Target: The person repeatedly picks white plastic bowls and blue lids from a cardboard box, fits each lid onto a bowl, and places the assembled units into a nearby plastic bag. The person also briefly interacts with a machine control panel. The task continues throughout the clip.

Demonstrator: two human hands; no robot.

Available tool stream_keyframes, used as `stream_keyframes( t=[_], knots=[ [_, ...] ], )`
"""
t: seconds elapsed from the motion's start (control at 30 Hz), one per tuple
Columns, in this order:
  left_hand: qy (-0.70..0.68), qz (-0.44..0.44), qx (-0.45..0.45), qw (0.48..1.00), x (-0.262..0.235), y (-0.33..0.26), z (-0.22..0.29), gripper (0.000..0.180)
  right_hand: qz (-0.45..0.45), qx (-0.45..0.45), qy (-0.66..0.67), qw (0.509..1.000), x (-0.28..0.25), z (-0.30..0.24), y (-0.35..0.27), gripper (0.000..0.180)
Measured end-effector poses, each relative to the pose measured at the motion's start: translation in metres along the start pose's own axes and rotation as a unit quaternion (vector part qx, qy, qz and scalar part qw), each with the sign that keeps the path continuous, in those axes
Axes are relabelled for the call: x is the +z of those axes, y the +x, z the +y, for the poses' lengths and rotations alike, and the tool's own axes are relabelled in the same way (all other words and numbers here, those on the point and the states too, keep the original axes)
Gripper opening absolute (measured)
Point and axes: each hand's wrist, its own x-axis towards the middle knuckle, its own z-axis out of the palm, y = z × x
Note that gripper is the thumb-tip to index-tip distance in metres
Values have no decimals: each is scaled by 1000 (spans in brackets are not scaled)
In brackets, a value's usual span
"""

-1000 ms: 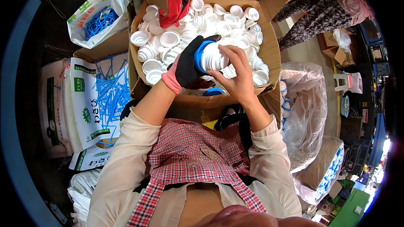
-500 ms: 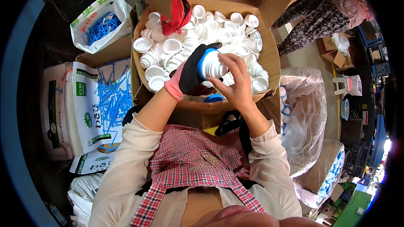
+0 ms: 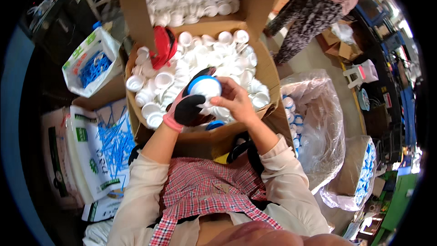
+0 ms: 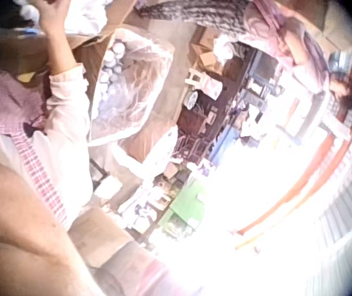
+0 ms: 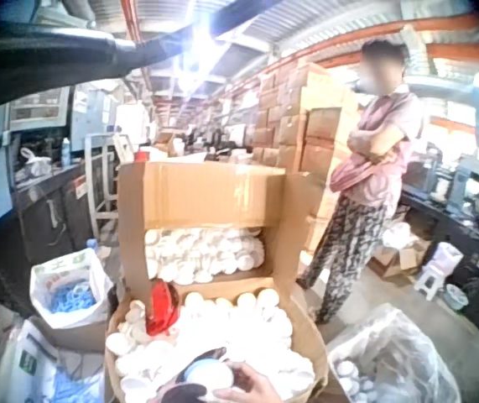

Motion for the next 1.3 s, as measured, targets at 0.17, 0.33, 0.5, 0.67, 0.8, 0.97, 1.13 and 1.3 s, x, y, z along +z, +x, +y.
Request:
stream_keyframes(
  t=[0.17, 0.33, 0.5, 0.67, 0.8, 0.97, 1.13, 1.3],
  knots=[
    [258, 98, -31, 961, -1, 3, 6, 50, 72, -44, -47, 995, -15, 16, 8, 55],
    [242, 113, 38, 963, -18, 7, -21, 53, 100, -89, -136, 982, -23, 37, 16, 56],
    [129, 125, -32, 983, 5, 2, 8, 49, -8, -82, -102, 991, -33, 18, 10, 75],
    [227, 119, -13, 966, -5, 1, -5, 51, -55, -234, -411, 880, -25, 4, -5, 97],
    [156, 146, -56, 975, 1, 0, 0, 37, -6, -301, -418, 857, -14, 5, 0, 72],
    [388, 97, -59, 915, 12, 11, -8, 39, -5, -235, -347, 908, -29, -8, -21, 85],
    [468, -22, -94, 879, 24, 12, -28, 62, 63, -109, -286, 950, -58, -3, -62, 70],
    [289, -47, -79, 953, 42, 21, -61, 74, 226, -9, -290, 930, -127, -11, -107, 60]
  ],
)
